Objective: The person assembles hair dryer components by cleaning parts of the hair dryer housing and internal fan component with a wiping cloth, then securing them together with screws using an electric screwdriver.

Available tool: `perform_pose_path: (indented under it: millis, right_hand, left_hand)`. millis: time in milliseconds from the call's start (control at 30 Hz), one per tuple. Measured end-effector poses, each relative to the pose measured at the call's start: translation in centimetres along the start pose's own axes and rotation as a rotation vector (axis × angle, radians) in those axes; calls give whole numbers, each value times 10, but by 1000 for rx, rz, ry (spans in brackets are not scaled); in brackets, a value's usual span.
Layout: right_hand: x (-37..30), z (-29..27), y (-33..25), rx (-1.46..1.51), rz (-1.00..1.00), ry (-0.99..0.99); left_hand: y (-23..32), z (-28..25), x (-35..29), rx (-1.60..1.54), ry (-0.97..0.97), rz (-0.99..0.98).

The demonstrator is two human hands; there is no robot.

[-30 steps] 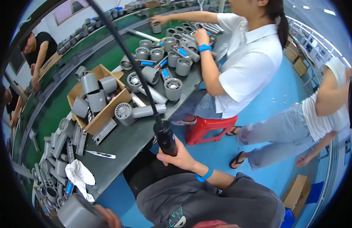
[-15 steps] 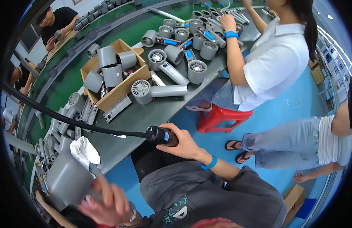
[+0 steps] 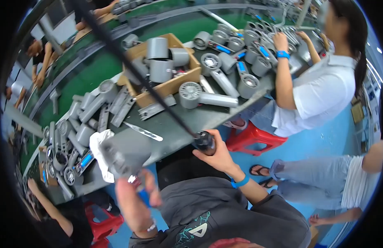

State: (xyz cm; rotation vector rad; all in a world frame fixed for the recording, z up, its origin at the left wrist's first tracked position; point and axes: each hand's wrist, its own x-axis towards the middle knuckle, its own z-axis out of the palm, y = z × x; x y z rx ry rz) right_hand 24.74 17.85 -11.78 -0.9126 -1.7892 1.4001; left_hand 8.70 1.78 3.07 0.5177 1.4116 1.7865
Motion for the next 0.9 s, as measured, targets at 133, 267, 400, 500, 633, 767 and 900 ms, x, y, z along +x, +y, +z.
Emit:
perform_pose_path:
  millis: [133,267,400,500,633,767,900]
  right_hand:
    - [-4,3,2,69,20,-32]
    - [-13,1,5,114,37,31]
    - [-17,-8,-17,281,20,-27]
    - [-8,-15,-21,316,-36,-86]
    - [13,-9,-52,267,-50,-133]
    - [28,-3,-66,181,24,-170]
    - [34,1,-67,145,81,-234]
  left_hand:
    - [1,-5,5,135,-141,64]
    - [-3,-30,37,709,-99,-159]
    - [-18,-64,38,1046,-78,157]
    - [8,-58,53,1035,-130,-89]
    - [-4,-66,59,1163,-133,140]
    - [-10,-70,64,1115,-126,58]
    - [-8,-73,60,926,-134,79]
